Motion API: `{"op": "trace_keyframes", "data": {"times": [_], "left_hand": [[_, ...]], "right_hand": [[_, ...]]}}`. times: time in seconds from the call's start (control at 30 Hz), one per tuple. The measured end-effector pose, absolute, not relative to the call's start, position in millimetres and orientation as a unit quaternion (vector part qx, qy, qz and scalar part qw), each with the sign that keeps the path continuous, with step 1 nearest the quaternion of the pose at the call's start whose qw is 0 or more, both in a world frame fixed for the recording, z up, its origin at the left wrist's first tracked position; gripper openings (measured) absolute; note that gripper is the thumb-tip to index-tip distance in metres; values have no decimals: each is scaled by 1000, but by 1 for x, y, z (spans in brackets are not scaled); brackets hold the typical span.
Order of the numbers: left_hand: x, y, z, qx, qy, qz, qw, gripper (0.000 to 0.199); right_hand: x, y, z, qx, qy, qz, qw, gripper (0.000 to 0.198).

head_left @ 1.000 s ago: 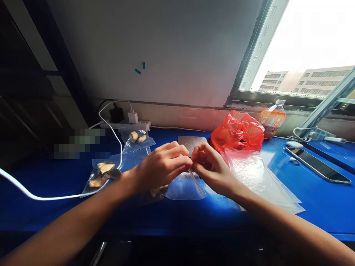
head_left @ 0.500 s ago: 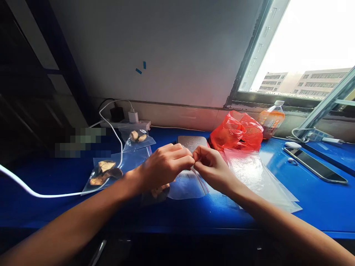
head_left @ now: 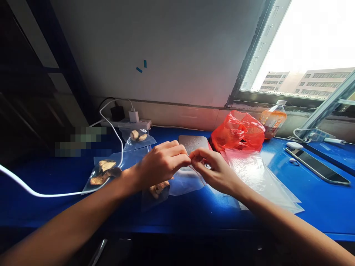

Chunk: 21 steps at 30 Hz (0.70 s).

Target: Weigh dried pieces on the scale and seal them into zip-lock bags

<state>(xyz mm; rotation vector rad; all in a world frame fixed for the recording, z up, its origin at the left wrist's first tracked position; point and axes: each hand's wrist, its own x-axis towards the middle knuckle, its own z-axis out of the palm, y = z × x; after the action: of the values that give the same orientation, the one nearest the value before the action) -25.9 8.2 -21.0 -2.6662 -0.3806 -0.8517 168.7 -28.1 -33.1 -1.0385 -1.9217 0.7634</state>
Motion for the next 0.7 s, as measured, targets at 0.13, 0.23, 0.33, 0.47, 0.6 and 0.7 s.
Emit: {"op": "trace_keyframes", "data": {"times": [0.13, 0.23, 0.33, 0.47, 0.6, 0.7], "left_hand": [[-29, 9, -20, -930, -151, -311, 127, 18], [-30, 10, -20, -930, -165, -307, 119, 18], [-31, 12, -21, -932, -188, -284, 124, 16], [-35, 17, -20, -934, -235, -231, 139, 12], [-40, 22, -20, -935, -267, -188, 136, 12], [-42, 23, -20, -936, -279, -172, 130, 9]], "right_hand": [[170, -30, -33, -411, -799, 236, 369, 14], [171, -29, -36, -420, -821, 177, 343, 10], [171, -29, -38, -445, -823, 147, 320, 3], [170, -29, -39, -443, -835, 91, 314, 11], [169, -31, -41, -426, -845, 52, 319, 14], [170, -30, -42, -426, -846, 39, 319, 14]]}}
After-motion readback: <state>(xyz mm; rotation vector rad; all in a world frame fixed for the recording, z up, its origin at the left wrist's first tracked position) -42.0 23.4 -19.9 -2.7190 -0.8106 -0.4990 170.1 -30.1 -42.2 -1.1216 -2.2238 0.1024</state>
